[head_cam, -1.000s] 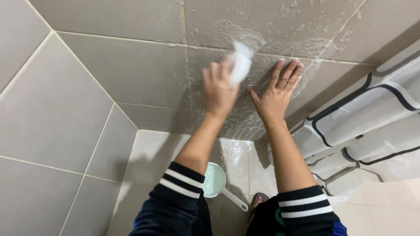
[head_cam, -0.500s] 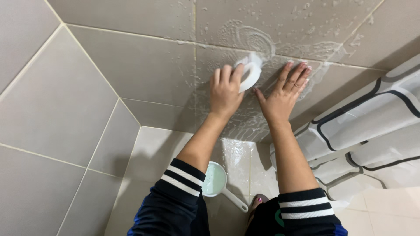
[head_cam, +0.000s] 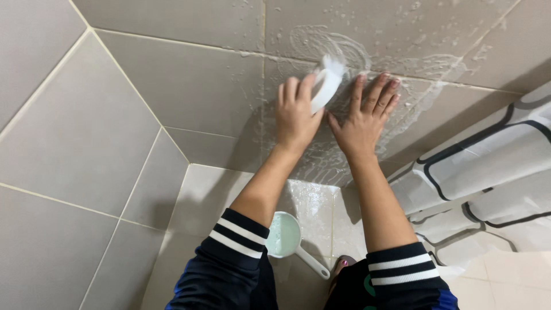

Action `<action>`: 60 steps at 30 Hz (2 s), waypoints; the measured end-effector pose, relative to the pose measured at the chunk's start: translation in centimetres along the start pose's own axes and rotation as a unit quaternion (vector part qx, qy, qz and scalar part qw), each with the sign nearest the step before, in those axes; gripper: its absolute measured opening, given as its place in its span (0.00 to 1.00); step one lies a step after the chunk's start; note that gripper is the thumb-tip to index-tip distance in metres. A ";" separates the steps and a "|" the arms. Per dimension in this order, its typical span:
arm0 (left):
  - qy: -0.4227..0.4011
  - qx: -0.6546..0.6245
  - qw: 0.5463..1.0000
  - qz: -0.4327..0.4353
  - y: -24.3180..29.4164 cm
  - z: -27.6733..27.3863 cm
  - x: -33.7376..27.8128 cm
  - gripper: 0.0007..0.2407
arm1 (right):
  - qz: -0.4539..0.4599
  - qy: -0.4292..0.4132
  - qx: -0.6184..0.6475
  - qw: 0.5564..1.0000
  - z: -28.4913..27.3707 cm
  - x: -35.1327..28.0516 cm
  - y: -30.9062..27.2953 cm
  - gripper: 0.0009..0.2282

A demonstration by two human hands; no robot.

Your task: The person scrubs a tiled wall in a shower using a white scrubbing brush. They apply a cleaning solution from a small white pitcher to the wall and scrub the surface vigorously with the brush in their right hand while stabilizing with their left hand.

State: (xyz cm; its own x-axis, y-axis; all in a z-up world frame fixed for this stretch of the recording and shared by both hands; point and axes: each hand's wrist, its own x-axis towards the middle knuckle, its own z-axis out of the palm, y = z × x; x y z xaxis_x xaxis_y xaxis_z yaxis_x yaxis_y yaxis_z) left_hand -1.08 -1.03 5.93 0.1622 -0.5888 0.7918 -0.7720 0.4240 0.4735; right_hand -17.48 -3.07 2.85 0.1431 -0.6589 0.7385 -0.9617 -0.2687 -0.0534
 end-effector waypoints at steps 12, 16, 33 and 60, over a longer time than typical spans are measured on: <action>0.088 -0.011 0.995 -0.047 -2.8 -0.7 -0.6 0.24 | -0.020 0.001 -0.005 1.000 0.3 -0.1 0.2 0.52; 0.049 -0.024 0.998 0.014 -1.2 -0.7 1.1 0.27 | -0.017 0.002 0.002 1.000 0.2 0.0 0.3 0.52; 0.122 0.004 0.988 -0.092 -3.8 -1.9 3.6 0.27 | -0.020 -0.028 -0.053 0.998 0.3 -1.0 0.9 0.50; 0.137 -0.040 0.986 -0.083 -4.7 -2.7 2.3 0.23 | 0.002 -0.051 -0.038 0.998 0.3 -1.1 0.7 0.53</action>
State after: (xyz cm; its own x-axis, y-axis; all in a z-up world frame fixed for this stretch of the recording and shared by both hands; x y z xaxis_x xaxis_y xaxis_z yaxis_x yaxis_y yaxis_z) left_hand 4.56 -2.56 6.54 0.4504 -0.4504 0.7709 -0.6721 0.3973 0.6248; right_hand -18.28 -2.71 1.79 0.1583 -0.7285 0.6665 -0.9766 -0.2149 -0.0028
